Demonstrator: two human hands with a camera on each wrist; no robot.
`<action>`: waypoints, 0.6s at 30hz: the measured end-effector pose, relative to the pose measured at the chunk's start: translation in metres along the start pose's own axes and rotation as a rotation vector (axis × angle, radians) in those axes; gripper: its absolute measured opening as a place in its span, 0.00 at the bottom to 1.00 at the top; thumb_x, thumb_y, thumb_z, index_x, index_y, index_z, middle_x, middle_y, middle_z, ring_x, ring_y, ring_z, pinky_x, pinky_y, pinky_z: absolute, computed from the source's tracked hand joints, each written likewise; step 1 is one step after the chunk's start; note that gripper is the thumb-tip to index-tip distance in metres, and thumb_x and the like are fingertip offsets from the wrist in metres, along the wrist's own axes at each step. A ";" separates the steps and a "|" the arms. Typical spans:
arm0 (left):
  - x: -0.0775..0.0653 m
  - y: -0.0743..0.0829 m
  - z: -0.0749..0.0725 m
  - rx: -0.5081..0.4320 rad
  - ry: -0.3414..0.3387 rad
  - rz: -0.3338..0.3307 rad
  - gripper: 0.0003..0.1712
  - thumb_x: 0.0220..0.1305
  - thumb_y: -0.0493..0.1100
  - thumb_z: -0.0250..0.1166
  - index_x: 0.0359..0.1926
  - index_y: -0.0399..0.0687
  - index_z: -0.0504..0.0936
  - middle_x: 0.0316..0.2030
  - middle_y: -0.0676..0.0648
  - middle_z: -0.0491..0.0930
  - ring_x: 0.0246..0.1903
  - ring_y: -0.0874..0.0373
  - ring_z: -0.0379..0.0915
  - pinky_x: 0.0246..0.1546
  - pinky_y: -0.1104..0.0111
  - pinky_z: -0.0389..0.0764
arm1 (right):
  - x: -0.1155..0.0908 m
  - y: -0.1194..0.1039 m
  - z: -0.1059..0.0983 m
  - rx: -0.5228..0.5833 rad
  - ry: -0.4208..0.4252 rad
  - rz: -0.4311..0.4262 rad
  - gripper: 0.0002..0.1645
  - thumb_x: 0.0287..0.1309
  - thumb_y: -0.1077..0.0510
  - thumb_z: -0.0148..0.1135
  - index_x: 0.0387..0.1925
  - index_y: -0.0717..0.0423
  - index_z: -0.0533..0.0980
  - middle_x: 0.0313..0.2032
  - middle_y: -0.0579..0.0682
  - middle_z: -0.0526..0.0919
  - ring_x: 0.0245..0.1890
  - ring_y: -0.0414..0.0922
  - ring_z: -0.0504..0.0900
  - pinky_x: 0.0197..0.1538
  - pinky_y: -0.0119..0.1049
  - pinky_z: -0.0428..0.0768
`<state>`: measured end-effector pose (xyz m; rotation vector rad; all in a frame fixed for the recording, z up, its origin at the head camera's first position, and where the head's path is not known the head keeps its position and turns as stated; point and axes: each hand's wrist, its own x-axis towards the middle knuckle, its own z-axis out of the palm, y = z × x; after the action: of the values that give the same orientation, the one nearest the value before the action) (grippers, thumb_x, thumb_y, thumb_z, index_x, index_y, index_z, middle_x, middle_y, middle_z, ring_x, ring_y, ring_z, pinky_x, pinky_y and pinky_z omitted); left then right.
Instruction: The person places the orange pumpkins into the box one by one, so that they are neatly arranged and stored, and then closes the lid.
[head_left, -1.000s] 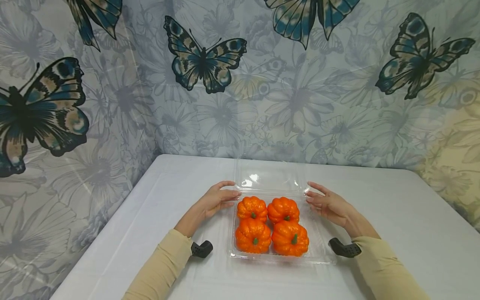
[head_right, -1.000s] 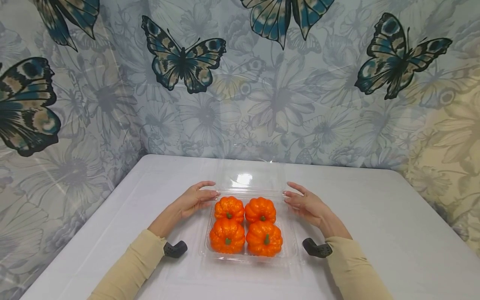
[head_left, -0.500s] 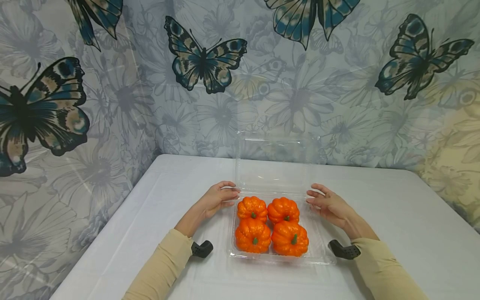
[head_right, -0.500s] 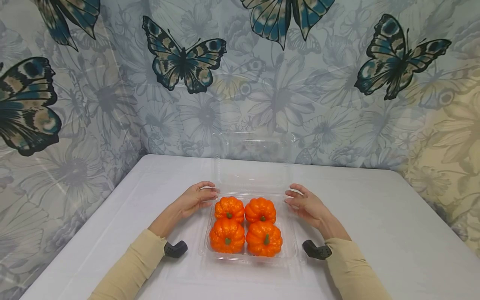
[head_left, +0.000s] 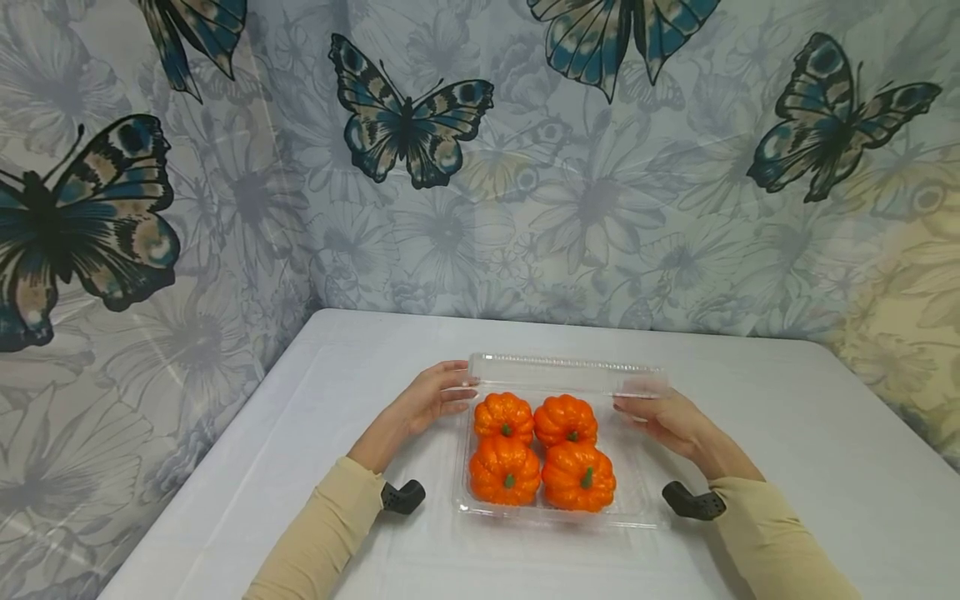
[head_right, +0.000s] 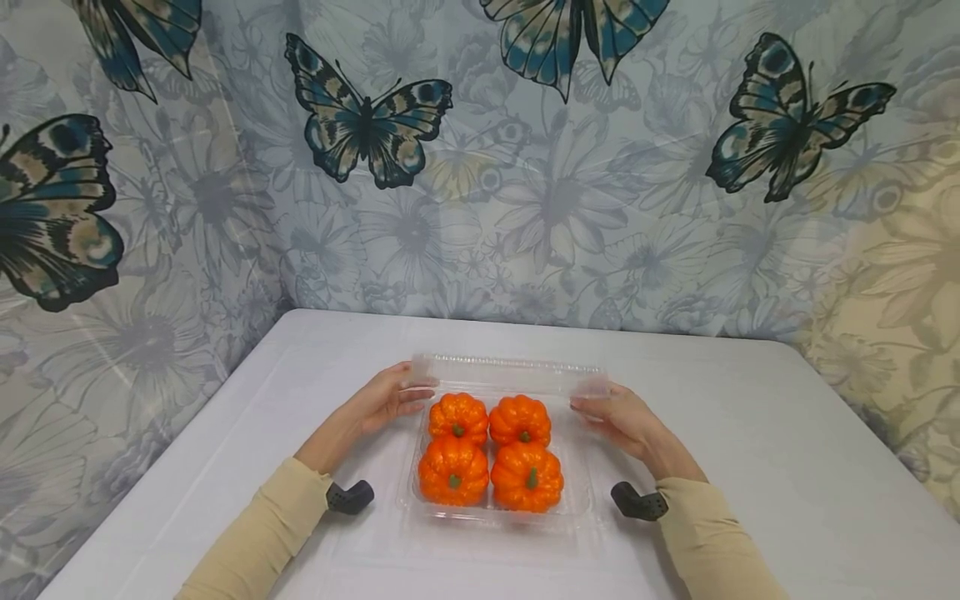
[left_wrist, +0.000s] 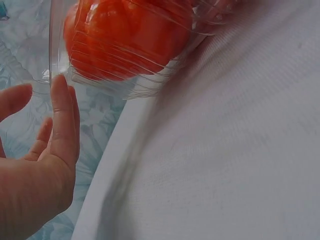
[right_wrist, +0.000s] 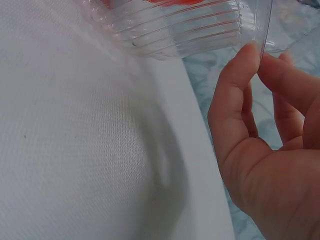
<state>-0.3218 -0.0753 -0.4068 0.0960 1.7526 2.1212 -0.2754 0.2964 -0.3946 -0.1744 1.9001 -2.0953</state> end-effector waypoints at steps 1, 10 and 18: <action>-0.001 0.001 0.000 -0.005 -0.002 0.002 0.25 0.67 0.37 0.55 0.64 0.39 0.65 0.49 0.42 0.76 0.41 0.55 0.76 0.43 0.64 0.79 | -0.001 -0.001 -0.001 -0.035 0.005 0.005 0.11 0.65 0.67 0.54 0.37 0.49 0.78 0.39 0.44 0.80 0.39 0.38 0.79 0.43 0.31 0.78; -0.004 0.003 0.001 -0.025 -0.023 0.015 0.30 0.61 0.30 0.58 0.65 0.38 0.65 0.50 0.41 0.76 0.40 0.56 0.76 0.42 0.65 0.78 | -0.006 -0.007 -0.004 -0.187 -0.075 0.042 0.06 0.69 0.60 0.51 0.37 0.48 0.75 0.41 0.41 0.79 0.42 0.39 0.76 0.44 0.30 0.76; -0.006 0.006 0.001 0.012 -0.053 0.029 0.31 0.63 0.28 0.57 0.67 0.36 0.61 0.52 0.39 0.74 0.38 0.58 0.76 0.39 0.68 0.80 | -0.008 -0.005 -0.013 -0.050 -0.212 0.085 0.09 0.71 0.62 0.45 0.46 0.48 0.71 0.45 0.46 0.77 0.43 0.43 0.79 0.42 0.35 0.78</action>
<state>-0.3170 -0.0770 -0.3994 0.1801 1.7439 2.1089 -0.2720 0.3120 -0.3900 -0.3078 1.8023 -1.8940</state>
